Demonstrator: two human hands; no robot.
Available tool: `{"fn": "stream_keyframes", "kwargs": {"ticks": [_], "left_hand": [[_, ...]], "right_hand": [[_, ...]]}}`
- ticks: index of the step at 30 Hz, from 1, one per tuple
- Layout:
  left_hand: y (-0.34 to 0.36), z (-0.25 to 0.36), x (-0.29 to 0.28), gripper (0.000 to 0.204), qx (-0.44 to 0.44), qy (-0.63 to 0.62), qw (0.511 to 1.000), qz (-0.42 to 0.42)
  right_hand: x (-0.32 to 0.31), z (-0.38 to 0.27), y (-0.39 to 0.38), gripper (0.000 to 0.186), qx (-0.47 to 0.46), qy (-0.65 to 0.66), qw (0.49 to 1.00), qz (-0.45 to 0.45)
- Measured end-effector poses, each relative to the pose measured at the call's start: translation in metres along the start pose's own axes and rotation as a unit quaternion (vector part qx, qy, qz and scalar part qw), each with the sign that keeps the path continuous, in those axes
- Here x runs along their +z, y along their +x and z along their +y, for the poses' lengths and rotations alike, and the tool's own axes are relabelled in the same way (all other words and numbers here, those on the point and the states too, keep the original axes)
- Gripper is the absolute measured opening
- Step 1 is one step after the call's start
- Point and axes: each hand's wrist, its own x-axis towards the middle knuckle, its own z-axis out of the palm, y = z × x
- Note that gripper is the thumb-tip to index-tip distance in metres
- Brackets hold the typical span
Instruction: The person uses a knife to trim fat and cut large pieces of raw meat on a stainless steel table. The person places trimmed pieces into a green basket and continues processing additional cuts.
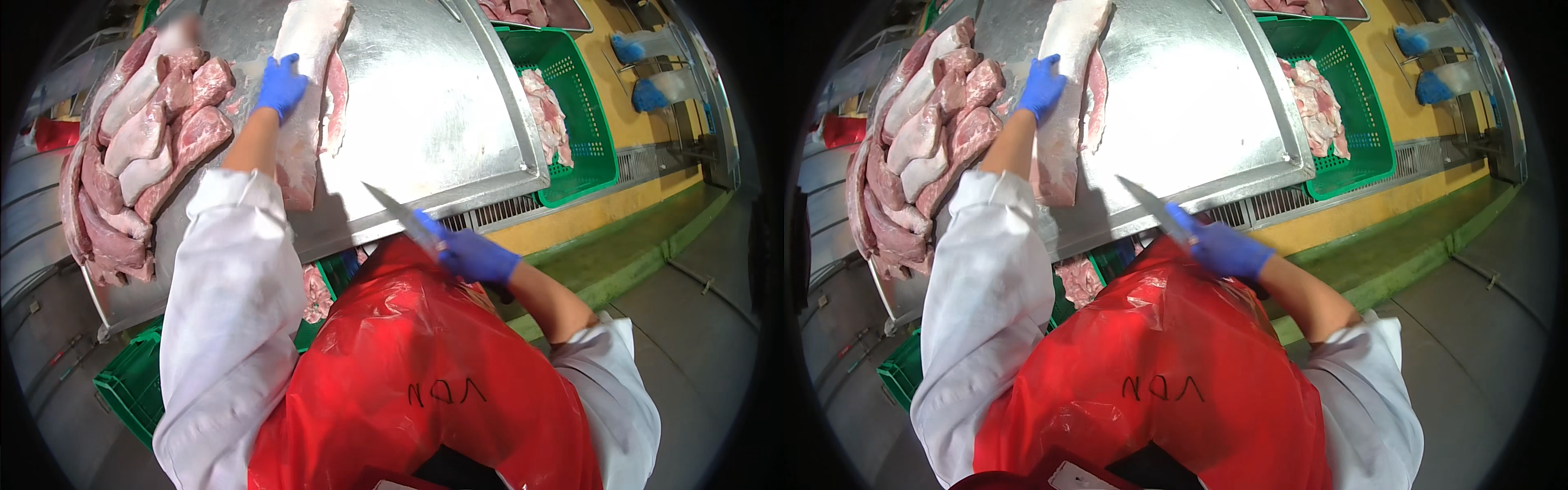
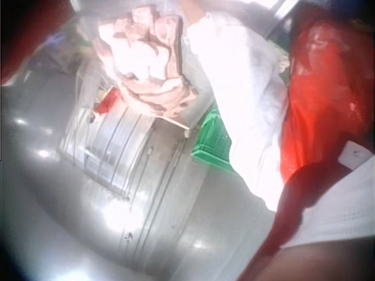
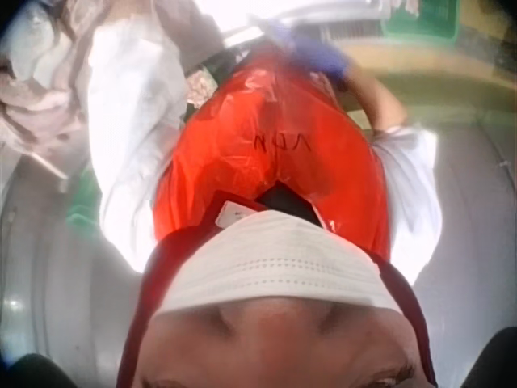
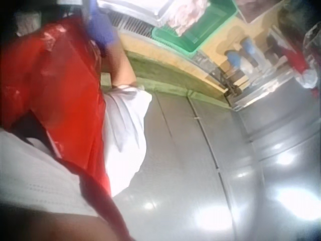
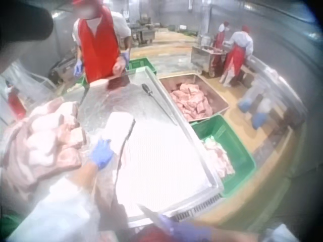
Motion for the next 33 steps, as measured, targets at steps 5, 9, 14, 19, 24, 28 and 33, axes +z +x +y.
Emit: {"fn": "stream_keyframes", "kwargs": {"ticks": [5,9,14,19,24,28,33], "left_hand": [[-0.074,0.108,0.047,0.076,0.097,0.243,0.965,0.014],[-0.084,0.119,0.088,0.039,-0.060,-0.003,0.998,0.023],[-0.181,0.117,0.071,0.025,-0.061,-0.106,0.992,-0.030],[-0.329,0.078,-0.040,0.012,-0.072,-0.268,0.956,0.096],[-0.453,-0.023,-0.061,0.016,-0.231,-0.211,0.948,0.062],[-0.409,-0.068,-0.046,0.035,-0.167,0.163,0.972,-0.024],[-0.219,-0.004,0.041,0.036,-0.194,-0.059,0.968,0.151]], "right_hand": [[-0.061,-0.001,-0.018,0.085,0.154,0.226,0.933,0.233],[-0.065,0.014,-0.012,0.086,0.036,0.335,0.882,0.330],[-0.069,0.041,-0.013,0.087,0.015,0.350,0.882,0.316],[-0.092,0.057,-0.004,0.085,0.021,0.313,0.902,0.296],[-0.107,0.066,0.018,0.084,-0.005,0.305,0.912,0.275],[-0.119,0.057,0.027,0.083,0.038,0.283,0.929,0.236],[-0.122,0.056,0.024,0.082,0.029,0.269,0.932,0.241]]}}
